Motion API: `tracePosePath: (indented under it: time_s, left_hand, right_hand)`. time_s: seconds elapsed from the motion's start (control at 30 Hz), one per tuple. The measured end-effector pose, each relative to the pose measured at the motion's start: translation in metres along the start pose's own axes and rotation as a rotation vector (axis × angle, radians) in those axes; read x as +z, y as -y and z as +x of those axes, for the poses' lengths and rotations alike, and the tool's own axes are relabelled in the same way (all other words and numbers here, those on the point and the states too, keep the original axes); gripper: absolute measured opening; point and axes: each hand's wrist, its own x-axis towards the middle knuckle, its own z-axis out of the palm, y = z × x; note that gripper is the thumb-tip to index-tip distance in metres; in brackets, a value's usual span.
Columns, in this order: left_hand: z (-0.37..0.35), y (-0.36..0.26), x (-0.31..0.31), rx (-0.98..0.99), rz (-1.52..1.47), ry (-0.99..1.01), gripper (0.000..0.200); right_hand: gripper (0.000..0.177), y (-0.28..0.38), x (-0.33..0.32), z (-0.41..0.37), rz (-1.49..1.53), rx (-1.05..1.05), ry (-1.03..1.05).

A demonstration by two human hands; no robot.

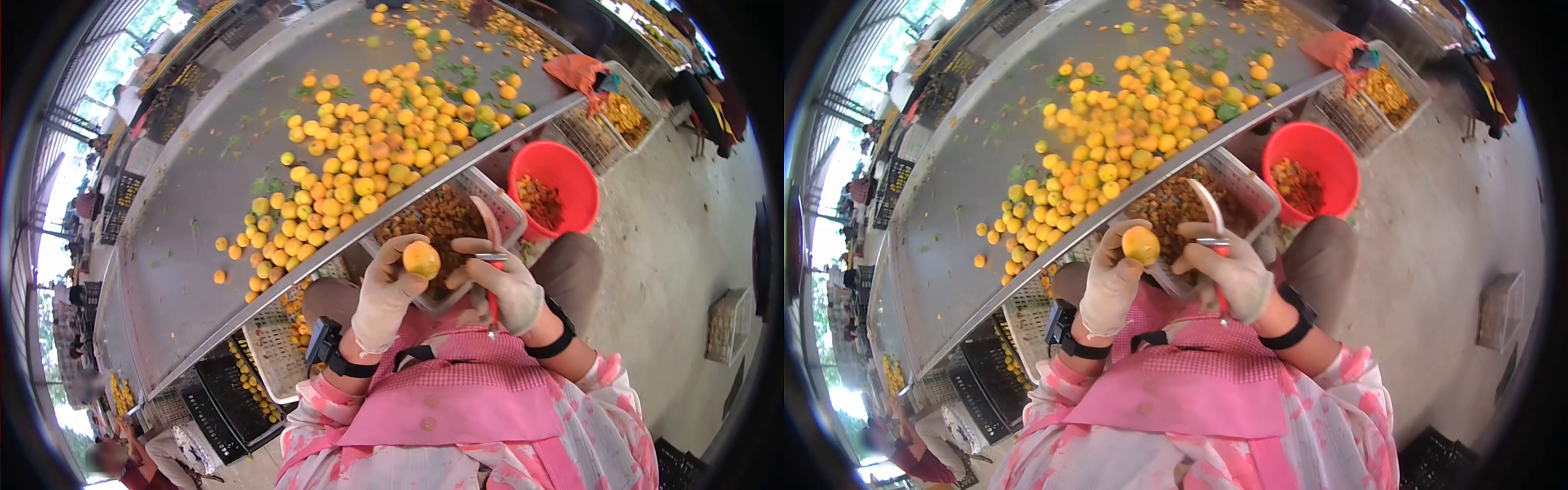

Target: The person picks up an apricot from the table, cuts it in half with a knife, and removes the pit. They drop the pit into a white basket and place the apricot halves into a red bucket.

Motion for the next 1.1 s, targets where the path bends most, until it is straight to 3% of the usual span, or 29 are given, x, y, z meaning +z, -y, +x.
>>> tracePosePath:
  time_s: [0.03, 0.07, 0.13, 0.23, 0.27, 0.33, 0.37, 0.4, 0.47, 0.5, 0.63, 0.7, 0.83, 0.9, 0.93, 1.0, 1.1]
  left_hand:
    - [-0.005, 0.001, 0.020, -0.033, -0.035, -0.044, 0.055]
    - [-0.008, 0.002, 0.032, -0.084, 0.140, -0.068, 0.059]
    - [-0.008, 0.007, 0.038, 0.474, 1.072, 0.038, 0.063]
    - [-0.016, 0.004, 0.052, 0.511, 1.128, -0.004, 0.069]
    - [-0.020, 0.008, 0.053, 0.514, 1.125, -0.005, 0.069]
    - [-0.028, 0.013, 0.057, 0.056, 0.259, -0.055, 0.072]
    - [-0.030, 0.012, 0.061, 0.005, 0.036, 0.032, 0.069]
    - [-0.031, 0.009, 0.063, 0.009, 0.036, 0.033, 0.069]
    - [-0.034, 0.005, 0.065, -0.190, -0.002, 0.148, 0.066]
    - [-0.036, 0.003, 0.066, -0.186, -0.001, 0.144, 0.066]
    - [-0.037, -0.001, 0.072, -0.154, 0.038, 0.082, 0.056]
    - [-0.038, -0.002, 0.075, 0.013, 0.318, -0.062, 0.054]
    - [-0.039, -0.006, 0.066, 0.027, 0.390, -0.087, 0.056]
    - [-0.038, -0.008, 0.062, 0.005, 0.444, 0.000, 0.057]
    - [-0.038, -0.011, 0.063, 0.004, 0.443, -0.001, 0.057]
    - [-0.039, -0.018, 0.068, -0.154, 0.181, 0.079, 0.059]
    - [-0.043, -0.015, 0.070, -0.098, 0.144, 0.086, 0.059]
  right_hand:
    - [0.047, -0.004, 0.000, -0.001, 0.051, 0.000, 0.019]
    - [0.043, 0.002, 0.002, -0.008, 0.045, 0.036, 0.072]
    - [0.039, -0.008, 0.001, -0.012, -0.014, 0.118, -0.013]
    - [0.039, -0.004, -0.004, -0.026, 0.076, 0.022, 0.062]
    - [0.039, -0.006, -0.005, -0.030, 0.072, 0.021, 0.061]
    - [0.046, -0.012, -0.006, -0.037, 0.051, -0.181, 0.013]
    - [0.059, -0.010, -0.017, -0.040, 0.037, -0.158, 0.102]
    - [0.059, -0.011, -0.016, -0.040, 0.035, -0.161, 0.104]
    - [0.069, -0.011, -0.010, -0.038, -0.161, -0.466, 0.140]
    - [0.080, -0.004, -0.010, -0.044, -0.154, -0.348, 0.164]
    - [0.074, -0.010, -0.016, -0.044, -0.345, -0.437, 0.164]
    - [0.064, -0.016, -0.019, -0.049, -0.099, -0.317, 0.127]
    - [0.061, -0.022, -0.026, -0.053, -0.234, -0.295, 0.170]
    - [0.066, -0.022, -0.025, -0.059, -0.322, -0.081, 0.164]
    - [0.066, -0.022, -0.024, -0.058, -0.322, -0.079, 0.164]
    - [0.071, -0.023, -0.017, -0.055, -0.410, -0.360, 0.178]
    - [0.076, -0.030, -0.011, -0.050, -0.393, -0.466, 0.197]
